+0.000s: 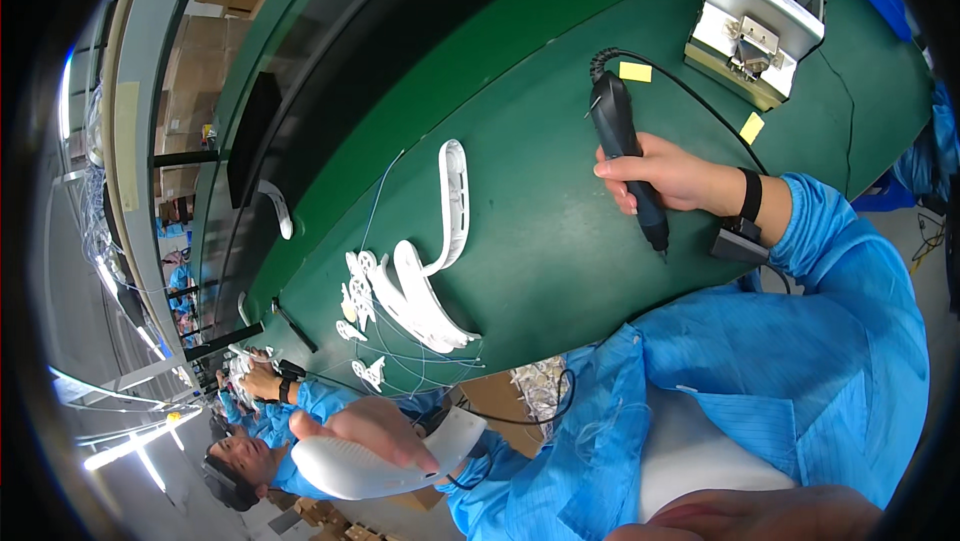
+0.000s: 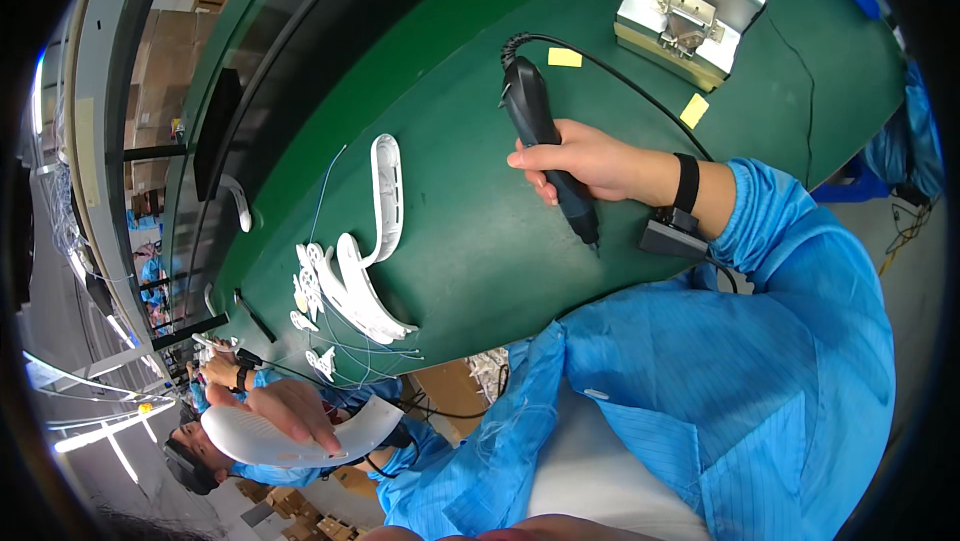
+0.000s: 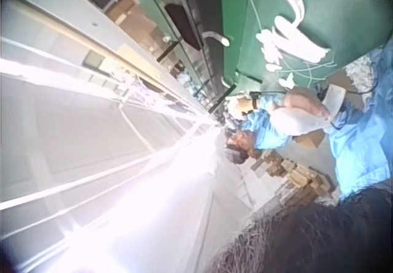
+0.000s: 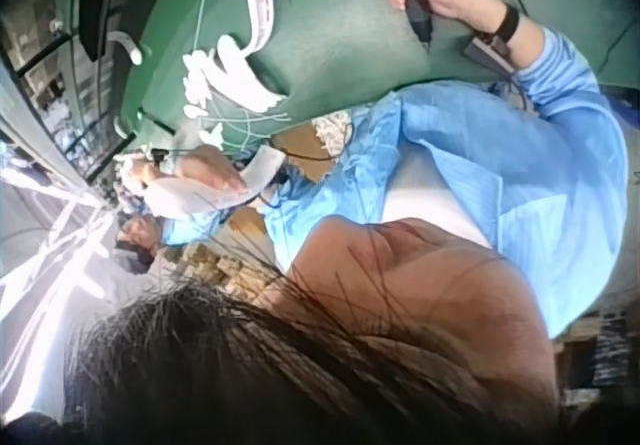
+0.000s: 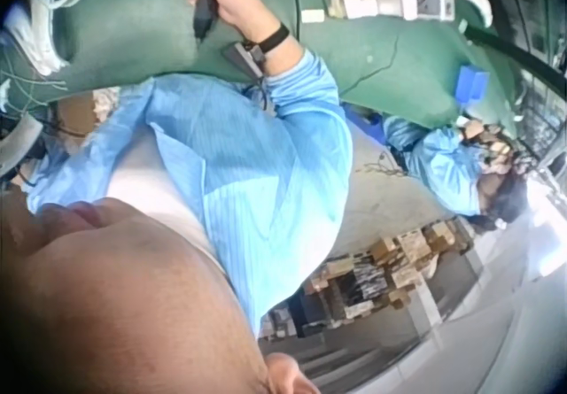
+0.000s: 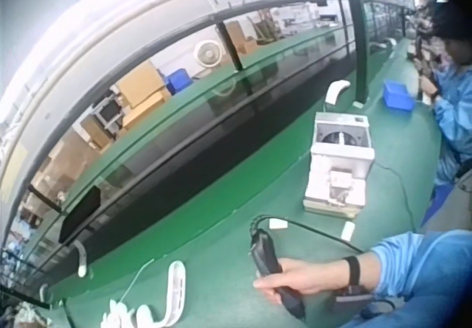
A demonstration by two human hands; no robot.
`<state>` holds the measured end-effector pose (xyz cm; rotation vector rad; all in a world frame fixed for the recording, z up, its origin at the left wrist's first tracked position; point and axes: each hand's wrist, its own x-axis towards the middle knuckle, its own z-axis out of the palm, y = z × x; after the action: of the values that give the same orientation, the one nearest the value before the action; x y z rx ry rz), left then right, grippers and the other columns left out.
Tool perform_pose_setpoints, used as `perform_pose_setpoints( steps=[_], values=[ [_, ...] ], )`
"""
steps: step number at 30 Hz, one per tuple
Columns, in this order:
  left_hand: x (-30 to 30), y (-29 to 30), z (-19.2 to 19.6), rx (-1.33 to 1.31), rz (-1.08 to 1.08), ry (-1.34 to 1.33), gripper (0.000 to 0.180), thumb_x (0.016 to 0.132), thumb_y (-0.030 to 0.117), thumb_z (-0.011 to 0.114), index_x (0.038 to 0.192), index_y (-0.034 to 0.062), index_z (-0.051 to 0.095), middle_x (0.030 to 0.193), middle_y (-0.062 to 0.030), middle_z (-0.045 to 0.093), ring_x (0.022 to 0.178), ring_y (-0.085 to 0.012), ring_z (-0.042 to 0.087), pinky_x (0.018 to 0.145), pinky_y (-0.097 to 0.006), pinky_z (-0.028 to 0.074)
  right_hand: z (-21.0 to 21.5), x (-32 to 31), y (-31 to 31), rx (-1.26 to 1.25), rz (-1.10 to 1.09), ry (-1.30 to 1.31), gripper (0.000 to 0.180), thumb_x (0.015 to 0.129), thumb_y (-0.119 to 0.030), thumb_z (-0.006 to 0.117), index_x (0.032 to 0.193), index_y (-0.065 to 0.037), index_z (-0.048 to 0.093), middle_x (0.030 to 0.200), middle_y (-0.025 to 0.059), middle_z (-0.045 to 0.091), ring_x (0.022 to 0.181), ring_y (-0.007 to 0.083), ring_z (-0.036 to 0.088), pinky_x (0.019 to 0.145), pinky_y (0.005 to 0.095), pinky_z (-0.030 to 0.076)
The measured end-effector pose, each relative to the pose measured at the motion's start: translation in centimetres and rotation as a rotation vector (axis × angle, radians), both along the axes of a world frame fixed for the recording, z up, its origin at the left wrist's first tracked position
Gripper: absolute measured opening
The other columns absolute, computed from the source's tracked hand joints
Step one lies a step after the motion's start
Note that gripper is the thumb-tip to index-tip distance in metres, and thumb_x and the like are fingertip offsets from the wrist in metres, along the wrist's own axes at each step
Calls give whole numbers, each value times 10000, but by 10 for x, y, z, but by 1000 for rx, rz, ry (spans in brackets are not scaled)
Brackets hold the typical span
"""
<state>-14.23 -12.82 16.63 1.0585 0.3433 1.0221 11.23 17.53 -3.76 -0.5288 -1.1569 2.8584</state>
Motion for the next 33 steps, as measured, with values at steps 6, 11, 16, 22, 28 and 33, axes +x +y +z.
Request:
perform_pose_setpoints(
  steps=[6,11,16,22,28,33],
  values=[
    [75,61,-65,-291,894,981,850,886,80,756,1595,-5,294,1480,-262,500,1238,-368,640,1004,-405,547,2,-1,-2,-24,-28,-32,234,986,-216,721,888,-90,550,749,13,587,622,122,579,584,306,482],
    [68,126,-168,-131,555,1122,778,930,171,782,1569,14,368,1448,-263,577,1341,-369,587,1090,-401,472,37,16,4,18,-225,4,174,960,-141,705,977,-64,549,719,21,590,573,120,564,555,303,474],
    [80,136,-157,-4,456,1378,763,889,318,810,1519,53,470,1317,-234,656,1188,-426,650,978,-437,529,85,80,29,301,-533,156,150,974,-124,676,1001,-30,562,684,50,601,554,133,558,550,313,465],
    [110,103,-131,103,575,1703,1034,692,336,932,1565,100,430,1311,-176,595,1056,-417,649,862,-478,538,119,127,43,811,-806,337,178,1024,-198,597,988,-92,459,704,7,473,557,98,451,538,276,401],
    [142,101,-164,225,771,1673,823,731,277,904,1463,94,573,1134,-119,673,941,-330,666,743,-435,539,118,117,74,976,-1060,466,139,1002,-78,615,1096,-35,523,724,70,567,595,163,565,571,315,467],
    [144,103,-163,411,676,1672,777,705,291,901,1404,88,626,1139,-95,687,892,-294,657,748,-436,528,108,98,92,988,-1092,270,114,976,-36,656,1038,-17,562,751,66,621,623,138,606,590,291,494]
  ],
)
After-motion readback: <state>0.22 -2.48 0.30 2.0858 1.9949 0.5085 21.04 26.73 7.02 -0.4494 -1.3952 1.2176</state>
